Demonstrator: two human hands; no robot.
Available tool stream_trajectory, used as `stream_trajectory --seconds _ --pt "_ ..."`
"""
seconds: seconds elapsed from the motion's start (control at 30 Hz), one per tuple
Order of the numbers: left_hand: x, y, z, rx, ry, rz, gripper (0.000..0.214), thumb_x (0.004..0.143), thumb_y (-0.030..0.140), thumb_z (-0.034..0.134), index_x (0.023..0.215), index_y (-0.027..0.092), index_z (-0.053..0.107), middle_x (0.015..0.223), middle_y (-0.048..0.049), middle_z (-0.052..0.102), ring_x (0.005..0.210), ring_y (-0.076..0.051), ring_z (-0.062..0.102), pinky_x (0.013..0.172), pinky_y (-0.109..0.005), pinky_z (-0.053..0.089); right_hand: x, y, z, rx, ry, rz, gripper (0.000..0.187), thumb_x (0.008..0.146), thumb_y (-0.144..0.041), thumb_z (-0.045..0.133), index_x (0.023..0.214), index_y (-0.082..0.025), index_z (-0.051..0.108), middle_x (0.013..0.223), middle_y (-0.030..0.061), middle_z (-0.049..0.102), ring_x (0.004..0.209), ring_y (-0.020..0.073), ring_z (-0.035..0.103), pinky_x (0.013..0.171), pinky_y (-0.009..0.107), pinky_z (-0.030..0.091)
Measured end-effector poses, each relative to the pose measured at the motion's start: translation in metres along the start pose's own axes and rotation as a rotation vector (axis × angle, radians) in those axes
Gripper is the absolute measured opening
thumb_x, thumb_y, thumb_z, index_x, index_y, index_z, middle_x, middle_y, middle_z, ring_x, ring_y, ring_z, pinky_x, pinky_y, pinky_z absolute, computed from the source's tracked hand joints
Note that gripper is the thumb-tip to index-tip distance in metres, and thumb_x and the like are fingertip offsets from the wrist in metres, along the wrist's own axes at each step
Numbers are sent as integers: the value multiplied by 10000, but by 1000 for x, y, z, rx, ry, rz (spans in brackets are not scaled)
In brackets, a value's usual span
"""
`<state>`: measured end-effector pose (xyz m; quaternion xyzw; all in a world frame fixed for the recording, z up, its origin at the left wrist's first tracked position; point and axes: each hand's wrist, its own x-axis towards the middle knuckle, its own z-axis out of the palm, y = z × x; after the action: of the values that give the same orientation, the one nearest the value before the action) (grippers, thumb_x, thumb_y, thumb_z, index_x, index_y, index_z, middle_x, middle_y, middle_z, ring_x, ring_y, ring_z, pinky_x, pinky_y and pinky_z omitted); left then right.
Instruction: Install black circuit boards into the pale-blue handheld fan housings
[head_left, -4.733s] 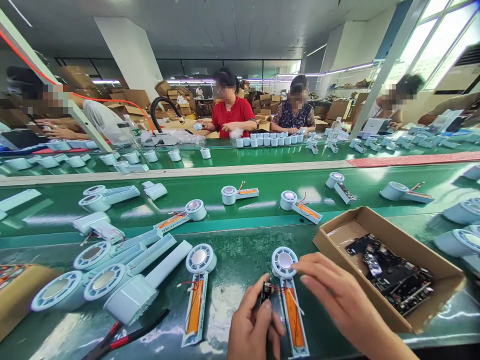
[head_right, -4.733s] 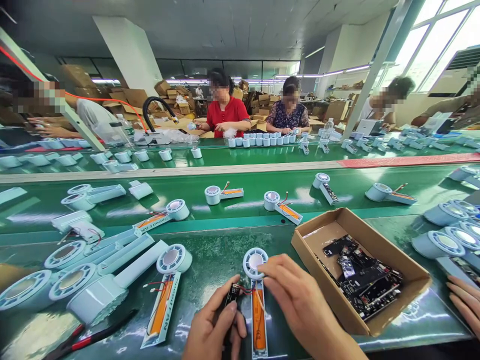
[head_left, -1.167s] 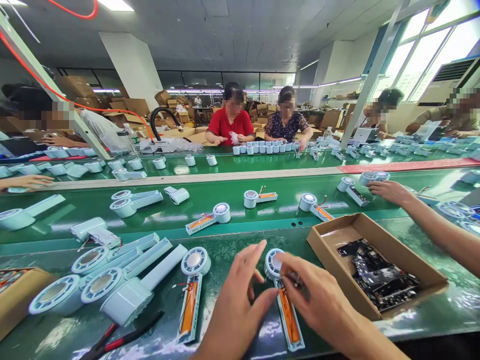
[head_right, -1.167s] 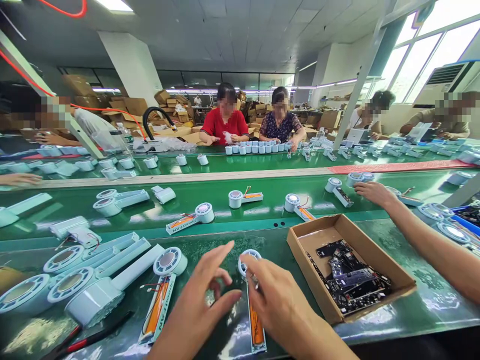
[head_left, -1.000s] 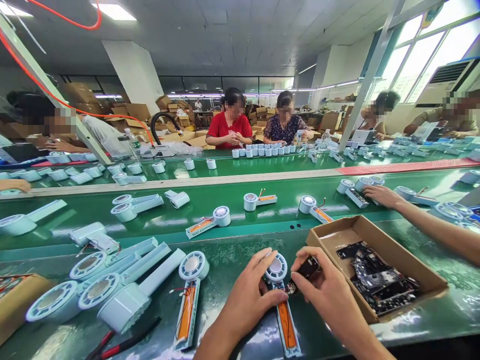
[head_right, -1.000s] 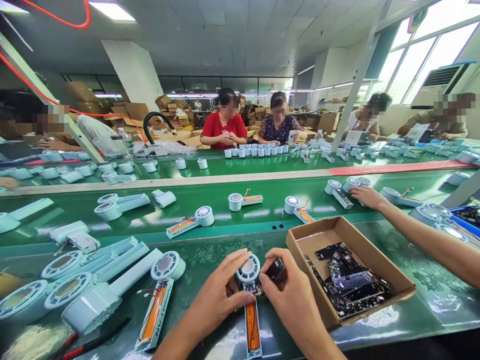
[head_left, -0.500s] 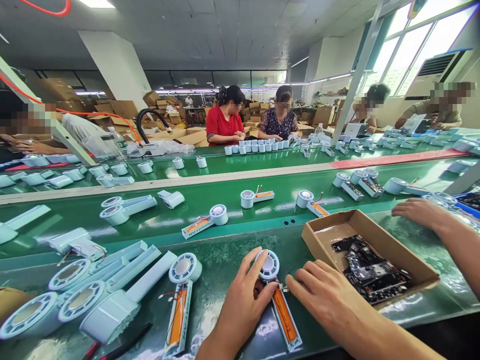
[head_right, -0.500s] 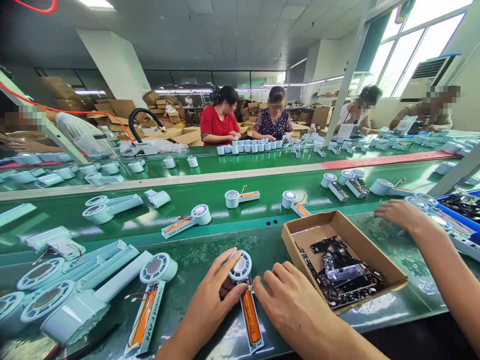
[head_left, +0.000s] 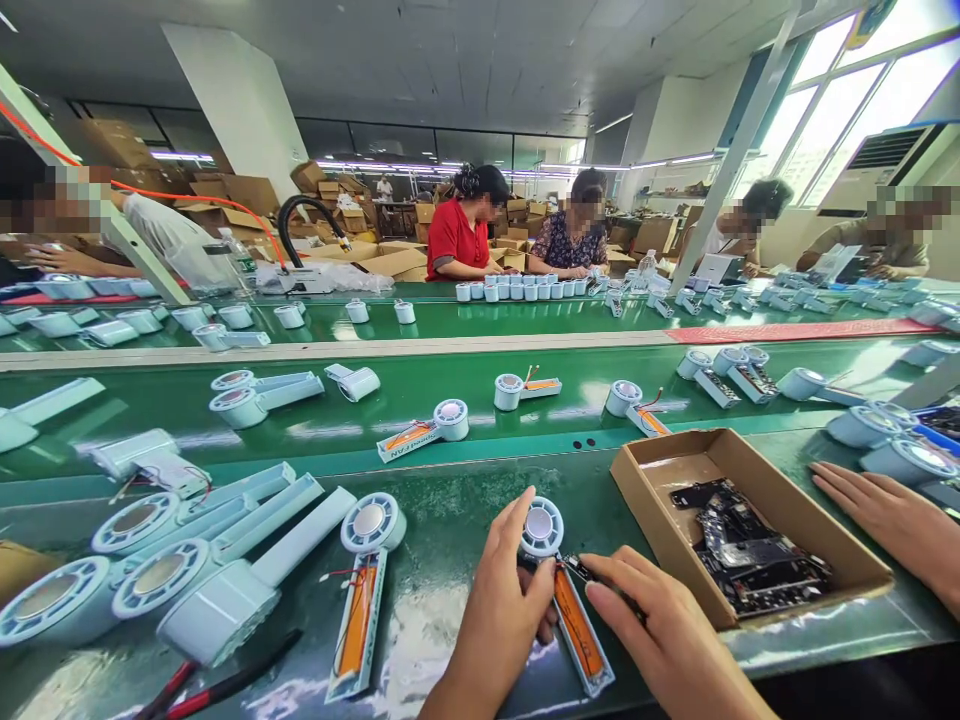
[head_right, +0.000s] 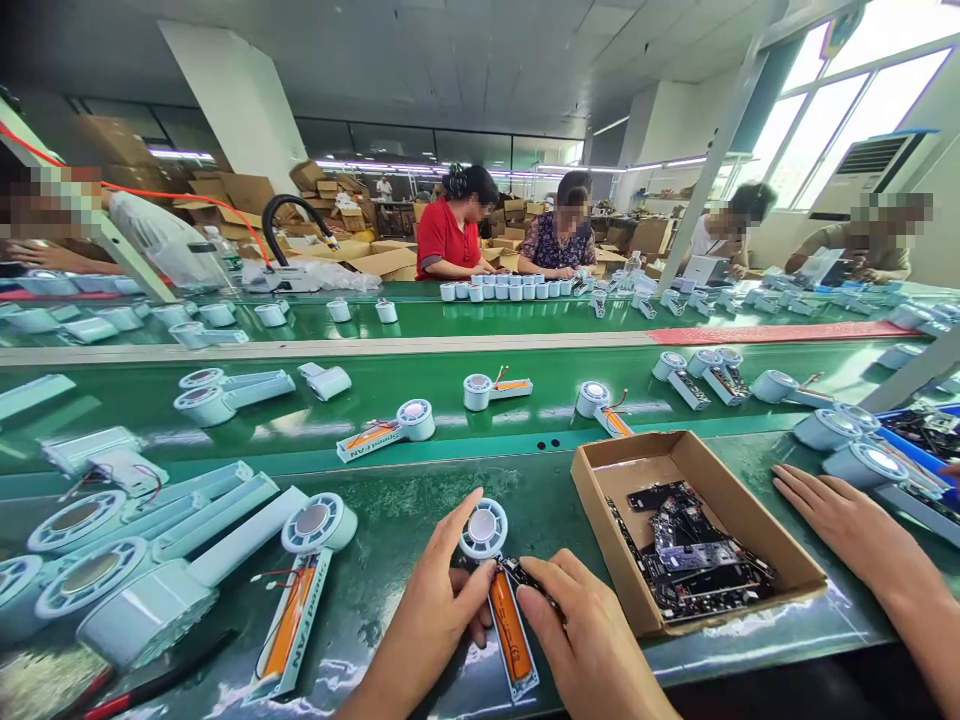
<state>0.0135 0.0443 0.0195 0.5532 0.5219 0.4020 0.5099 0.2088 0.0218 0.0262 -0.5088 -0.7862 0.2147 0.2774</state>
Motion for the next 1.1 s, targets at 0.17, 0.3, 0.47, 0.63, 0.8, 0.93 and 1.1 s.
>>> stream_trajectory --seconds 0.17,0.3,0.47,0.63,0.8,0.93,1.1 --pt "7 -7 6 115 37 9 725 872 122 504 1530 374 332 1518 -97 432 644 -108 709 522 -255 624 -5 -1 16 -47 111 25 249 1025 -328 507 1158 -192 668 852 43 667 757 176 703 692 264 589" --pt "7 -16 14 218 199 114 669 860 85 505 1474 343 450 1475 -85 483 1015 -233 717 813 -381 655 -8 -2 30 -74 235 -17 231 1022 -309 512 1164 -201 659 877 56 675 778 185 713 710 266 603" --pt "-4 -13 8 136 81 69 612 982 185 407 1552 382 306 1558 -87 407 740 -123 706 666 -295 659 -11 -8 42 -130 321 -78 267 1018 -266 521 1258 -212 626 929 70 679 771 181 720 687 248 616" --pt "-10 -12 -6 95 -43 67 613 1014 187 349 1579 392 227 1643 -62 261 1019 -157 700 931 -342 609 -11 -12 48 -190 404 -94 283 1019 -280 521 1267 -227 647 961 88 677 800 201 724 683 269 627" --pt "-9 -18 -5 203 -45 97 592 1038 191 295 1584 392 186 1645 -36 216 1504 -230 304 1221 -478 326 -13 -12 57 -204 425 -38 292 1011 -265 538 1278 -232 653 1021 103 663 873 218 712 722 299 628" --pt "-9 -18 -2 156 -70 72 582 1048 224 278 1584 406 146 1642 -38 176 1511 -239 288 1154 -433 440 -15 -13 61 -195 436 -6 289 1006 -252 546 1271 -216 653 1063 113 657 919 230 703 760 327 624" --pt "-11 -18 1 123 -52 40 582 1046 244 267 1584 421 131 1650 -41 134 1502 -307 302 902 -360 620 -13 -14 59 -200 420 -34 312 1018 -266 520 1311 -238 623 1069 113 670 910 243 704 749 350 623"
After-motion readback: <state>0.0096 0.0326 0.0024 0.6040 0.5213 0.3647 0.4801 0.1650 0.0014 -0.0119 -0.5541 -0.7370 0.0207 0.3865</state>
